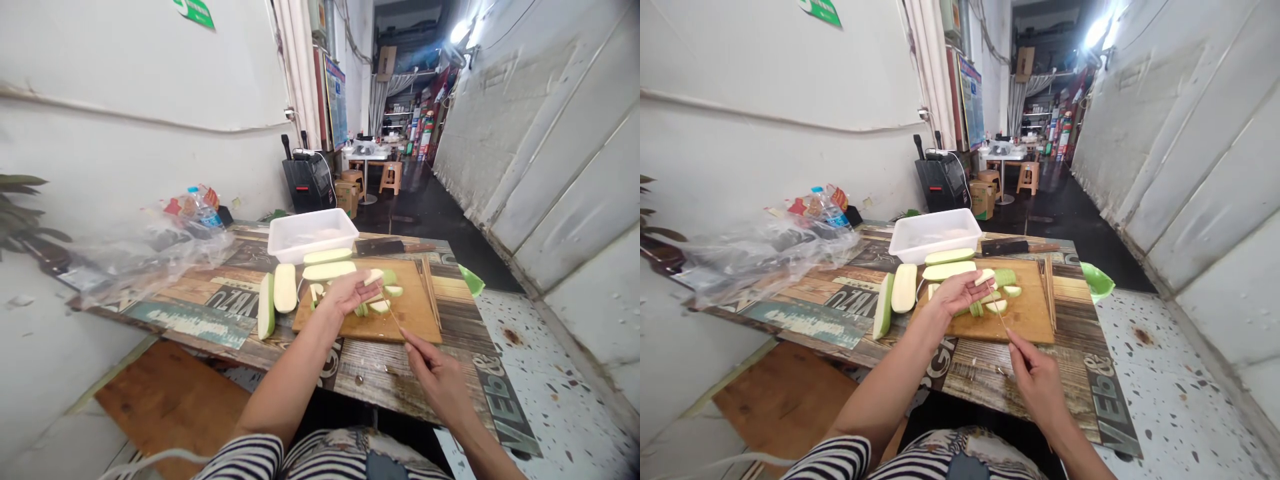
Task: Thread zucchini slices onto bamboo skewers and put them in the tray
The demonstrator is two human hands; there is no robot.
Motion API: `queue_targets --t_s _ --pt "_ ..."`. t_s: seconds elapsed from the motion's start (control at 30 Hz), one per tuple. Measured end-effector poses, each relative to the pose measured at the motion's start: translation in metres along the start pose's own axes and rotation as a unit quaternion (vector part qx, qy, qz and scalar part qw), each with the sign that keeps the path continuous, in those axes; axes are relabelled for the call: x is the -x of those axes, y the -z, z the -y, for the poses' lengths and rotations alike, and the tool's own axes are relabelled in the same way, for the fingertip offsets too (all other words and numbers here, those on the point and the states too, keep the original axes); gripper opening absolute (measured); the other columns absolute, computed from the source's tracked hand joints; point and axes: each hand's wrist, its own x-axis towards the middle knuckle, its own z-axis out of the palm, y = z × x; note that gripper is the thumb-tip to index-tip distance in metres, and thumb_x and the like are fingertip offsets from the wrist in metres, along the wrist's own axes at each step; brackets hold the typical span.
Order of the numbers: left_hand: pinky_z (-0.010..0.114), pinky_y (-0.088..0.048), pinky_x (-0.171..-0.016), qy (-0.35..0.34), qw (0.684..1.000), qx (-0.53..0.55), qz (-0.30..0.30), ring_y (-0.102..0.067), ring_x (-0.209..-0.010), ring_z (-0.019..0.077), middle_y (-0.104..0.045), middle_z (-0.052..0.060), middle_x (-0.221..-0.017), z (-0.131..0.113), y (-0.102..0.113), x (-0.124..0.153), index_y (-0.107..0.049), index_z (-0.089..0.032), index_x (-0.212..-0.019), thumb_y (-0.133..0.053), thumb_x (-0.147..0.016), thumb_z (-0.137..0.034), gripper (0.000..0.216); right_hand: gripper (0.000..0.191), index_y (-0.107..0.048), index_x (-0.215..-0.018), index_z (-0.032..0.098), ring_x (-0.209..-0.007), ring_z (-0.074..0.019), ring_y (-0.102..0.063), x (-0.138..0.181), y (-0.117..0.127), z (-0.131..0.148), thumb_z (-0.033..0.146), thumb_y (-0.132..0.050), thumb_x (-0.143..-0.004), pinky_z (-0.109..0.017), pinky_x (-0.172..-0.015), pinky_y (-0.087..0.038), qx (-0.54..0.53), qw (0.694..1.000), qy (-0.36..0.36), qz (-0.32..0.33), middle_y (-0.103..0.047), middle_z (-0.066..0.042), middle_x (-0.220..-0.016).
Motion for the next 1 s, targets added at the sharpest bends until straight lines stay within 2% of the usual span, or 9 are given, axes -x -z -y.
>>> queue_targets --t_s 0.2,0.43,0.47,0.53,0.6,0.67,0.77,0.87,1.0 --pt "0.035 -0.058 -0.079 0.002 1.000 0.000 0.004 -0.071 -0.074 0.0195 -0.071 0.014 -0.081 0.000 0.000 0.002 -0.061 -0.006 -0.086 -0.052 -0.087 -0.006 0.009 0.041 -0.073 -0.107 0.015 -0.082 -0.0231 -0.071 0.001 0.002 0.002 0.042 -0.053 -0.084 -0.033 -0.080 -0.057 -0.005 1.000 -0.003 0.003 -0.074 -0.010 -0.097" --pt "0.037 -0.057 -0.081 0.002 1.000 -0.016 -0.004 -0.071 -0.074 0.0195 -0.071 0.015 -0.081 -0.001 -0.002 0.003 -0.061 -0.006 -0.086 -0.053 -0.087 -0.006 0.009 0.038 -0.076 -0.100 0.017 -0.083 -0.0232 -0.070 0.000 0.002 0.005 0.043 -0.055 -0.081 -0.031 -0.076 -0.057 -0.027 1.000 -0.011 -0.001 -0.074 -0.009 -0.096" --pt "0.037 -0.057 -0.081 0.002 1.000 -0.020 -0.005 -0.071 -0.074 0.0196 -0.071 0.015 -0.081 -0.001 -0.002 0.003 -0.061 -0.006 -0.086 -0.053 -0.087 -0.006 0.008 0.038 -0.075 -0.100 0.017 -0.079 -0.0223 -0.069 0.000 0.002 0.005 0.043 -0.056 -0.080 -0.030 -0.072 -0.056 -0.037 0.999 -0.018 0.000 -0.074 -0.009 -0.093" --pt "0.037 -0.058 -0.079 0.003 1.000 -0.028 -0.004 -0.071 -0.073 0.0201 -0.071 0.015 -0.080 -0.001 -0.003 0.004 -0.060 -0.007 -0.085 -0.054 -0.086 -0.006 0.007 0.041 -0.074 -0.100 0.015 -0.061 -0.0177 -0.064 -0.001 0.001 0.004 0.046 -0.058 -0.079 -0.026 -0.056 -0.053 -0.072 0.996 -0.049 0.008 -0.073 -0.007 -0.074" --pt "0.037 -0.058 -0.077 0.005 0.999 -0.035 -0.003 -0.071 -0.073 0.0204 -0.071 0.015 -0.078 -0.001 -0.002 0.004 -0.060 -0.007 -0.085 -0.054 -0.085 -0.005 0.006 0.044 -0.073 -0.101 0.014 -0.044 -0.0117 -0.051 -0.001 -0.001 0.003 0.049 -0.061 -0.077 -0.021 -0.041 -0.041 -0.134 0.985 -0.104 0.033 -0.059 0.001 -0.051" --pt "0.037 -0.059 -0.075 0.005 0.999 -0.046 -0.001 -0.071 -0.071 0.0203 -0.071 0.014 -0.076 0.000 -0.002 0.003 -0.060 -0.008 -0.084 -0.055 -0.084 -0.004 0.007 0.045 -0.070 -0.101 0.014 -0.034 -0.0065 -0.036 -0.003 -0.004 0.002 0.051 -0.064 -0.076 -0.018 -0.032 -0.027 -0.222 0.956 -0.174 0.074 -0.044 0.007 -0.043" --pt "0.038 -0.059 -0.076 0.010 0.998 -0.065 0.014 -0.071 -0.070 0.0206 -0.071 0.013 -0.076 0.003 0.000 0.000 -0.061 -0.008 -0.084 -0.057 -0.082 -0.003 0.006 0.040 -0.065 -0.099 0.016 -0.028 -0.0012 -0.020 -0.008 -0.007 0.002 0.049 -0.067 -0.076 -0.015 -0.029 -0.015 -0.371 0.882 -0.258 0.136 -0.039 0.011 -0.046" --pt "0.038 -0.058 -0.078 0.028 0.996 -0.076 0.026 -0.072 -0.072 0.0216 -0.072 0.015 -0.080 0.007 0.001 -0.004 -0.063 -0.006 -0.086 -0.058 -0.082 -0.003 0.007 0.030 -0.065 -0.092 0.017 -0.029 0.0003 -0.013 -0.014 -0.009 -0.001 0.042 -0.071 -0.076 -0.013 -0.027 -0.015 -0.487 0.809 -0.287 0.160 -0.036 0.013 -0.047" --pt "0.038 -0.059 -0.073 0.040 0.999 -0.035 0.006 -0.072 -0.073 0.0231 -0.072 0.014 -0.079 0.012 0.002 -0.008 -0.061 -0.007 -0.085 -0.056 -0.085 -0.007 0.005 0.021 -0.066 -0.085 0.016 -0.030 -0.0002 -0.007 -0.021 -0.010 -0.007 0.032 -0.074 -0.074 -0.013 -0.025 -0.016 -0.567 0.740 -0.312 0.183 -0.030 0.014 -0.045"
